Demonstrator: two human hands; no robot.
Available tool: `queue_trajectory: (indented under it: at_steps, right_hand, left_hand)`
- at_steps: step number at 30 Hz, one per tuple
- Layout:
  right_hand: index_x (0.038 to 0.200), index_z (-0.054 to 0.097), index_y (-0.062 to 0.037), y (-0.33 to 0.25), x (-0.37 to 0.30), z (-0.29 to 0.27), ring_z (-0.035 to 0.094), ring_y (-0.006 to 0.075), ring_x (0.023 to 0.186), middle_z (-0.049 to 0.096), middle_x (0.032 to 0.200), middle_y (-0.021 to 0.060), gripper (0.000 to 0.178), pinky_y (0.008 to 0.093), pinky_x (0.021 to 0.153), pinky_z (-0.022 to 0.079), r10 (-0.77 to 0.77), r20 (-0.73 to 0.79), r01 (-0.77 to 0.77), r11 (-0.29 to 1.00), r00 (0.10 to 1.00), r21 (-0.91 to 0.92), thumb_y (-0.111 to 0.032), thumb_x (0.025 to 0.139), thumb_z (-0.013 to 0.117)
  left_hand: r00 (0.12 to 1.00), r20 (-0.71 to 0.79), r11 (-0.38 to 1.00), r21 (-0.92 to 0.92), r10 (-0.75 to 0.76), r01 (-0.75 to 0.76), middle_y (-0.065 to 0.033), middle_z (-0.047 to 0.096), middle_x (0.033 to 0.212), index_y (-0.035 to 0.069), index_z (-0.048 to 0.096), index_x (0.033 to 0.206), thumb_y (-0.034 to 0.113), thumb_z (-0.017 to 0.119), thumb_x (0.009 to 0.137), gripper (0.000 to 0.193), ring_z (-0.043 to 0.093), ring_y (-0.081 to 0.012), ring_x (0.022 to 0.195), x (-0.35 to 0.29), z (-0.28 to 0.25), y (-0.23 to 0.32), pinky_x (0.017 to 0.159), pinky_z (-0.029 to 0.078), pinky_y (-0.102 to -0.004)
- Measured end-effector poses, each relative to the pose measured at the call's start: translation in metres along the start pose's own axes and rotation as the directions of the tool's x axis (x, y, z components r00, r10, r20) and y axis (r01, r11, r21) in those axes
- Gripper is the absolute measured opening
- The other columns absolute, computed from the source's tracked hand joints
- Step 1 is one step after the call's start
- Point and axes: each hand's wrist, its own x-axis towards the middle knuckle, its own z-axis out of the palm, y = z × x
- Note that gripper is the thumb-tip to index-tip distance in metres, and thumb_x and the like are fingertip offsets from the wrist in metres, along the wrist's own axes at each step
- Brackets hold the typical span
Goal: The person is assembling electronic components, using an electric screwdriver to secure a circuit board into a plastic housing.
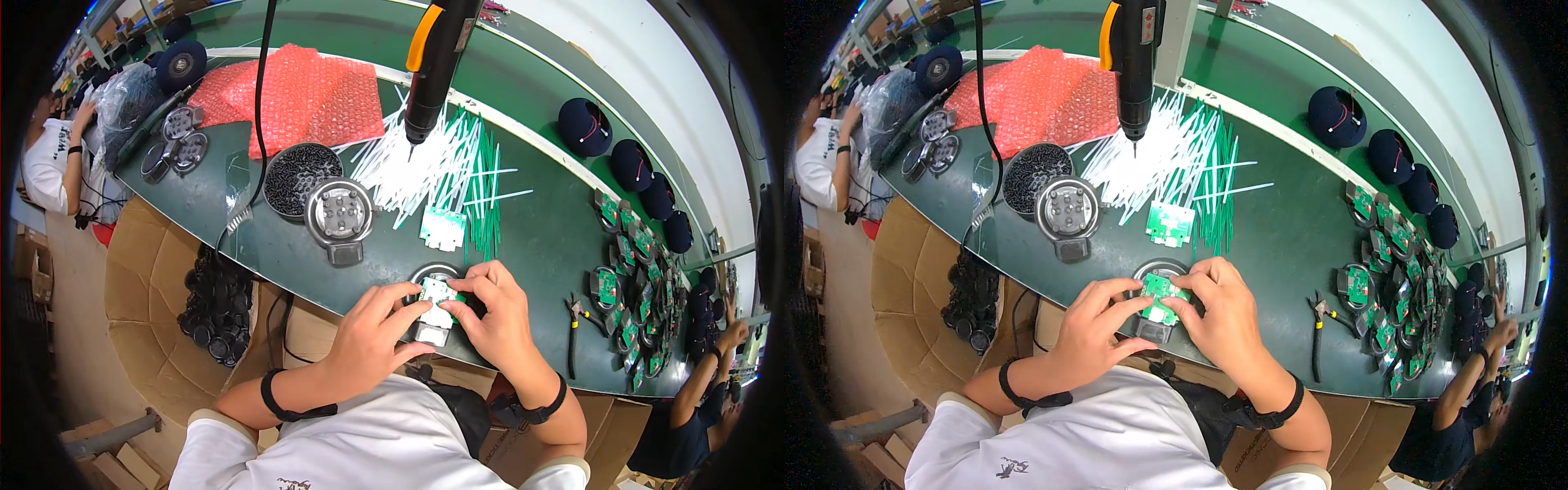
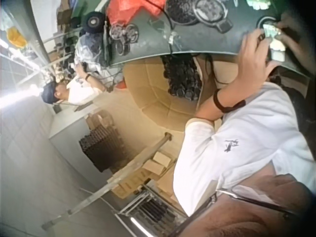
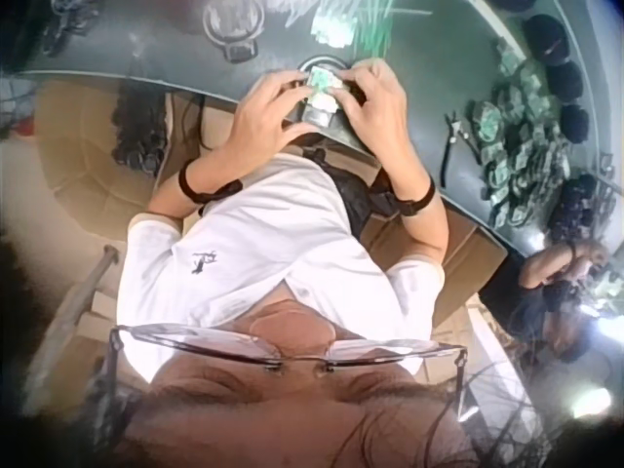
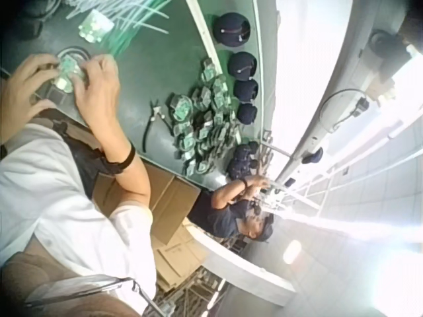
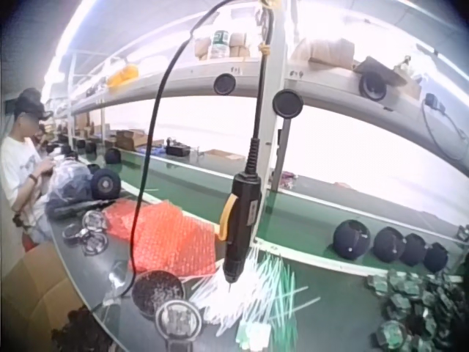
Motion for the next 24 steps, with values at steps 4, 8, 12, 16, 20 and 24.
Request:
queue_trajectory:
  at_steps: [4, 8, 12, 16, 20, 24]
  right_hand:
    - [0.101, 0.077, -0.0038, -0.001, 0.000, 0.000, 0.065, 0.0291, 0.090, 0.064, 0.096, 0.0095, 0.028, 0.0390, 0.074, 0.054, -0.018, -0.013, 0.018, 0.999, 1.000, -0.029, -0.013, 0.078, 0.088]
    - [0.107, 0.077, -0.0049, -0.004, -0.005, -0.004, 0.065, 0.0287, 0.090, 0.065, 0.099, 0.0090, 0.030, 0.0387, 0.074, 0.054, -0.019, 0.005, 0.019, 0.997, 1.000, -0.069, -0.011, 0.079, 0.086]
    - [0.121, 0.075, -0.0056, -0.006, -0.017, -0.016, 0.068, 0.0267, 0.101, 0.066, 0.109, 0.0109, 0.043, 0.0372, 0.084, 0.057, -0.064, 0.059, 0.056, 0.990, 0.996, 0.128, -0.007, 0.079, 0.085]
    - [0.120, 0.075, -0.0040, -0.033, -0.027, -0.005, 0.070, 0.0278, 0.105, 0.068, 0.113, 0.0137, 0.048, 0.0360, 0.089, 0.058, -0.051, -0.056, 0.065, 0.958, 0.997, 0.280, 0.001, 0.073, 0.085]
    - [0.113, 0.078, -0.0042, -0.023, -0.029, 0.020, 0.071, 0.0263, 0.099, 0.070, 0.108, 0.0113, 0.041, 0.0336, 0.084, 0.059, 0.020, -0.229, 0.028, 0.979, 0.973, 0.204, 0.005, 0.073, 0.084]
    - [0.110, 0.080, -0.0044, -0.023, -0.028, 0.026, 0.073, 0.0236, 0.093, 0.072, 0.105, 0.0103, 0.037, 0.0318, 0.079, 0.059, 0.029, -0.286, 0.057, 0.956, 0.958, 0.288, 0.007, 0.075, 0.083]
  left_hand:
    - [0.999, 0.042, 1.000, -0.007, -0.017, 0.018, -0.0127, 0.062, 0.135, 0.004, 0.072, 0.119, 0.025, 0.094, 0.064, 0.063, 0.061, -0.0286, 0.092, 0.001, -0.001, 0.000, 0.086, 0.053, -0.0427]
    - [0.994, 0.059, 0.988, 0.120, 0.090, -0.097, -0.0103, 0.063, 0.138, 0.005, 0.074, 0.116, 0.025, 0.092, 0.066, 0.058, 0.060, -0.0311, 0.094, 0.009, -0.007, -0.001, 0.090, 0.053, -0.0448]
    - [0.995, -0.019, 0.995, 0.032, 0.099, -0.099, -0.0095, 0.068, 0.126, 0.005, 0.075, 0.110, 0.025, 0.088, 0.072, 0.045, 0.065, -0.0343, 0.105, 0.015, -0.015, -0.004, 0.094, 0.053, -0.0448]
    - [0.996, 0.039, 0.955, -0.283, -0.086, 0.093, -0.0120, 0.071, 0.113, 0.003, 0.074, 0.108, 0.029, 0.083, 0.084, 0.036, 0.071, -0.0313, 0.105, 0.030, -0.023, 0.008, 0.087, 0.057, -0.0388]
    - [0.999, 0.017, 0.973, -0.226, -0.036, 0.039, -0.0137, 0.072, 0.107, 0.004, 0.074, 0.114, 0.029, 0.081, 0.087, 0.037, 0.073, -0.0300, 0.097, 0.036, -0.027, 0.014, 0.082, 0.059, -0.0360]
    - [0.999, -0.011, 0.985, -0.166, -0.042, 0.040, -0.0136, 0.073, 0.111, 0.006, 0.074, 0.116, 0.025, 0.082, 0.085, 0.037, 0.074, -0.0291, 0.097, 0.026, -0.020, 0.011, 0.081, 0.060, -0.0362]
